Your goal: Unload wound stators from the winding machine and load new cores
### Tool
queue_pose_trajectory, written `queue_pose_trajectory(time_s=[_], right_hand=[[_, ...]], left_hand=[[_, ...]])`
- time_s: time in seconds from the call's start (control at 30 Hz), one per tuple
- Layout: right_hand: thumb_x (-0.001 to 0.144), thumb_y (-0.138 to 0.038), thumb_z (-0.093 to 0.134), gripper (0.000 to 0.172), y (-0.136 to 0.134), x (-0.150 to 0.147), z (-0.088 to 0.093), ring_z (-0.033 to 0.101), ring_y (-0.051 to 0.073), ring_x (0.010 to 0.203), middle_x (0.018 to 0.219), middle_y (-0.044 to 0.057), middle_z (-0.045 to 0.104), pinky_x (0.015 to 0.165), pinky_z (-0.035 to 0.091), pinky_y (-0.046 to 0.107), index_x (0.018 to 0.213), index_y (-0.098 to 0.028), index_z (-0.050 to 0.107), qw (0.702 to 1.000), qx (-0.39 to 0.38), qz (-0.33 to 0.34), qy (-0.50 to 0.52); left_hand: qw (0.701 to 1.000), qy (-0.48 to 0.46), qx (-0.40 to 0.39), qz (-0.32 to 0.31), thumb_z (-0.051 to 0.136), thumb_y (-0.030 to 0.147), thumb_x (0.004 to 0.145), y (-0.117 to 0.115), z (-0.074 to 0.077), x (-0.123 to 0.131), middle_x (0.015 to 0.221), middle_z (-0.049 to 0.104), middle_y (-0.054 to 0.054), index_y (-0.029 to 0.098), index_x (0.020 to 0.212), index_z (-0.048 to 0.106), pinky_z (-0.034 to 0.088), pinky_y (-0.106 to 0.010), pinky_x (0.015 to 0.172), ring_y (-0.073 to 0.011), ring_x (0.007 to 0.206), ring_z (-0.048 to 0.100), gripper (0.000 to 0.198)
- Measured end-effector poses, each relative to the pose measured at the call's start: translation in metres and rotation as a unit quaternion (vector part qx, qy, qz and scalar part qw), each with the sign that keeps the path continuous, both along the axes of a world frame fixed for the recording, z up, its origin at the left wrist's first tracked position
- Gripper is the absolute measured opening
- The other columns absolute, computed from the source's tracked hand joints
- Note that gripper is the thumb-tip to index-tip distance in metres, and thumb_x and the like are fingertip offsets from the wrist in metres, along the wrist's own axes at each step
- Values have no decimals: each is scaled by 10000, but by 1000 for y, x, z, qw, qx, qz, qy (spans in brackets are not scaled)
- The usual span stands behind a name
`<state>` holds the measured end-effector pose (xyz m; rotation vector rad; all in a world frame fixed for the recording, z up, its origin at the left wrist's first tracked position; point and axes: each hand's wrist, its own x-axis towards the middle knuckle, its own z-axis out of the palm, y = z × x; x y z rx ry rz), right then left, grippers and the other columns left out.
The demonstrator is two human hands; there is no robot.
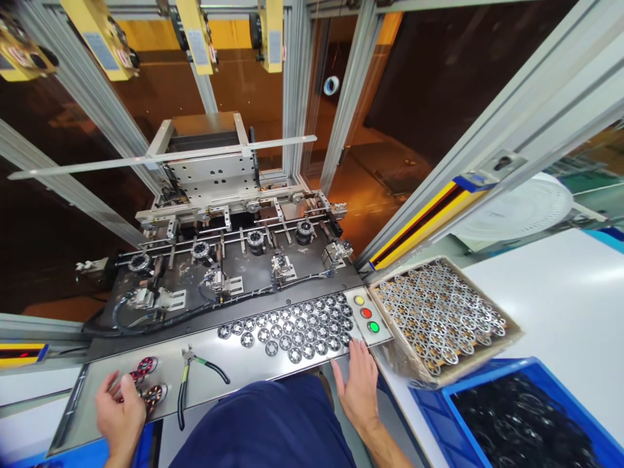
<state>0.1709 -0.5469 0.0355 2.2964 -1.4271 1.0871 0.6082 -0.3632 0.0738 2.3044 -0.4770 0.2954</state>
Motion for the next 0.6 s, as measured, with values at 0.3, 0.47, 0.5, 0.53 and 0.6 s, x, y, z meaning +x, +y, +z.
queue_pose_trajectory(time_s=[0.3,0.47,0.5,0.53,0.6], right_hand=[[960,-223,338,379,-75,-38,-2,565,275,1003,1065,224,585,874,483,379,1157,51,513,996,-76,-14,33],[965,-262,316,429,-95,-33,-1,579,286,935,1050,232,576,868,482,377,1077,74,559,990,-121,32,64],[963,-259,296,440,-98,-33,-6,576,301,928,1040,242,575,855,482,390,1038,79,569,986,-144,45,76],[957,-247,274,449,-101,-35,-13,576,319,911,1023,247,578,840,479,412,1017,81,575,982,-166,53,68],[932,-262,316,445,-109,-44,-34,571,353,931,1041,264,572,869,466,444,1006,83,587,990,-122,62,20]], left_hand=[[1000,14,-11,-2,478,445,848,3,-7,5,1159,563,-164,98,1366,456,456,-469,912,-283,974,585,623],[998,40,-52,-6,456,497,849,0,-12,3,1130,551,-168,74,1346,457,442,-439,928,-250,971,565,653],[997,45,-64,-4,458,503,851,-1,-13,3,1118,554,-162,80,1347,455,439,-432,932,-244,973,563,652],[997,42,-72,-3,449,508,858,-2,-13,2,1116,553,-161,81,1350,450,429,-430,945,-243,992,555,651],[996,27,-87,4,441,515,862,-3,-13,1,1104,558,-158,77,1339,459,420,-427,951,-245,998,548,648]])
